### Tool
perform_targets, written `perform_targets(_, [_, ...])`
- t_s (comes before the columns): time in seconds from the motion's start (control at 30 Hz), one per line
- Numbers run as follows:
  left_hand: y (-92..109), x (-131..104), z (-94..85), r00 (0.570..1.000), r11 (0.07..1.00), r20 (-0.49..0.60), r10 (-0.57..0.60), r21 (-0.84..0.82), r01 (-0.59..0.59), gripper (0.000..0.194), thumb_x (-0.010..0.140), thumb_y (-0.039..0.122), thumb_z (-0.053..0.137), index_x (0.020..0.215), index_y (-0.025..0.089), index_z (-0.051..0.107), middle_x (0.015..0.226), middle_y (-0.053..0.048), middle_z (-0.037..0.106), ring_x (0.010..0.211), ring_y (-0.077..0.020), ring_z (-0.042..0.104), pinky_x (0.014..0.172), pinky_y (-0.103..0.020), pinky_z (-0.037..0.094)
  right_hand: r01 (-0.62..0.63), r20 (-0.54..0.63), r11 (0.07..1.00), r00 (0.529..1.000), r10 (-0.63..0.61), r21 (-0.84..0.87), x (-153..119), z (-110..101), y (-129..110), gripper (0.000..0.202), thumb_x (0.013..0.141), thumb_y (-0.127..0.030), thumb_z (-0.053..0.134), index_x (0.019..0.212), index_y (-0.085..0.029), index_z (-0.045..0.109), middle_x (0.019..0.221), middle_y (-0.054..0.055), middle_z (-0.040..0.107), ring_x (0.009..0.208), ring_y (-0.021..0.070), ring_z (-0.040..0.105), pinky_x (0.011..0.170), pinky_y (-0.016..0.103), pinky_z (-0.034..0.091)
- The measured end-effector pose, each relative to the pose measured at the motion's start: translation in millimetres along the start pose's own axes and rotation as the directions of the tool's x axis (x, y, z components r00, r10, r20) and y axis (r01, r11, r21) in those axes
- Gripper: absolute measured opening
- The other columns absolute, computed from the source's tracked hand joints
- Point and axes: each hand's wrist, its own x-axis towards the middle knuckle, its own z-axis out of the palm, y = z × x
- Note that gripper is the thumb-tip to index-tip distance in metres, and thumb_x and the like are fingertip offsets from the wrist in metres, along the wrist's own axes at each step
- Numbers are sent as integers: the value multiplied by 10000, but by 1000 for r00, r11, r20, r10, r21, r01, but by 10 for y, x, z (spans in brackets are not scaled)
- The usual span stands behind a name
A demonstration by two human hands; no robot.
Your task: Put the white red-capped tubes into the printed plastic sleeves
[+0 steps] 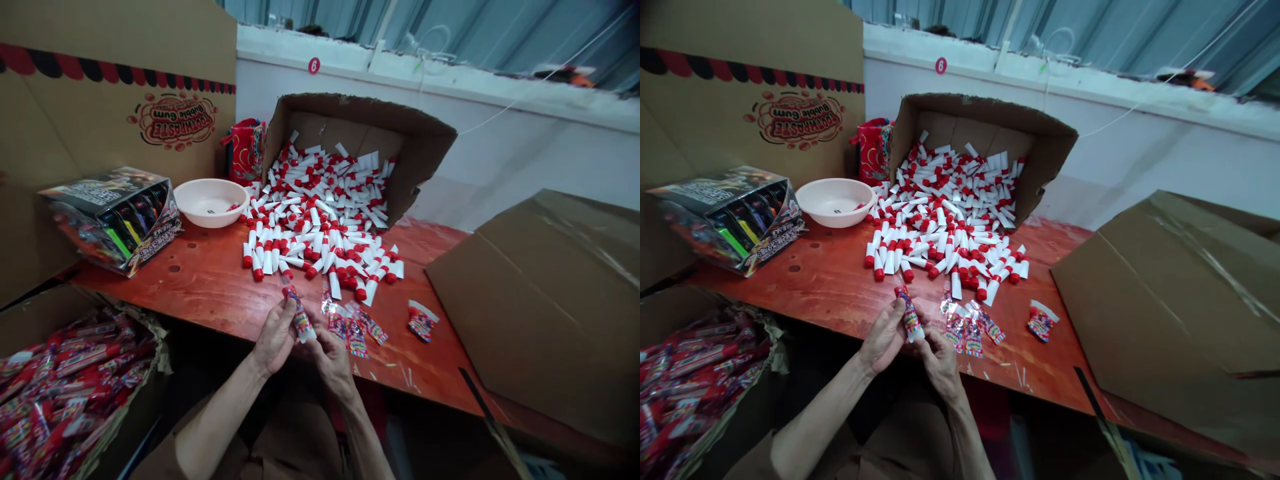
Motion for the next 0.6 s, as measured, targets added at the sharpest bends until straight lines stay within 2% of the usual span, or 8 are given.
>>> perform_targets(0.17, [-94, -84, 66, 1000, 1000, -16, 5, 2, -5, 466, 767, 483, 770, 1073, 158, 636, 803, -37, 658, 772, -162, 648, 756, -294, 507, 81, -141, 993, 986, -92, -84, -20, -9, 81, 369, 862, -507, 602, 666, -198, 647, 634, 20, 611, 576, 167, 531, 563, 288, 463])
perform_targets(0.3, [-119, -111, 95, 1000, 999, -8, 2, 32, -2, 468, 772, 497, 760, 1066, 155, 636, 786, -34, 655, 781, -165, 648, 750, -286, 492, 75, -225, 987, 968, -106, -143, -34, 39, 192, 369, 846, -510, 620, 636, -207, 619, 561, 1, 547, 523, 155, 474, 509, 280, 417])
perform_targets(0.4, [-143, -85, 89, 1000, 998, -13, 1, 63, 0, 487, 762, 504, 765, 1067, 152, 625, 788, -34, 661, 767, -161, 648, 733, -277, 483, 58, -251, 989, 964, -91, -139, -48, 101, 187, 380, 855, -496, 616, 615, -204, 588, 545, -8, 521, 504, 141, 444, 488, 267, 389])
perform_targets(0.43, [-138, -68, 73, 1000, 996, -18, -7, 85, 9, 500, 757, 510, 765, 1076, 152, 621, 785, -33, 662, 747, -157, 645, 711, -271, 480, 54, -224, 991, 971, -82, -125, -50, 106, 159, 364, 868, -485, 604, 642, -200, 608, 560, -5, 537, 509, 141, 455, 490, 264, 393])
perform_targets(0.5, [-63, -37, 15, 999, 985, -23, -23, 171, 27, 527, 748, 525, 764, 1096, 159, 615, 775, -31, 666, 704, -152, 641, 675, -264, 476, 57, -85, 991, 994, -67, -118, -46, 51, 78, 313, 891, -450, 587, 734, -191, 667, 626, 7, 598, 552, 149, 511, 525, 261, 424])
perform_targets(0.57, [156, -54, -87, 999, 940, -35, -1, 341, 13, 525, 734, 556, 757, 1059, 163, 631, 759, -34, 675, 684, -157, 643, 676, -271, 484, 72, 62, 984, 996, -63, -164, -23, -120, 4, 269, 904, -414, 583, 824, -188, 705, 724, 20, 659, 642, 161, 578, 599, 262, 458])
perform_targets(0.6, [331, -95, -157, 999, 890, -42, 35, 456, -12, 512, 724, 578, 752, 1004, 162, 648, 754, -39, 682, 691, -163, 647, 698, -279, 492, 75, 89, 976, 994, -58, -204, -1, -249, -17, 260, 910, -406, 582, 855, -188, 714, 763, 24, 677, 682, 165, 597, 630, 263, 464])
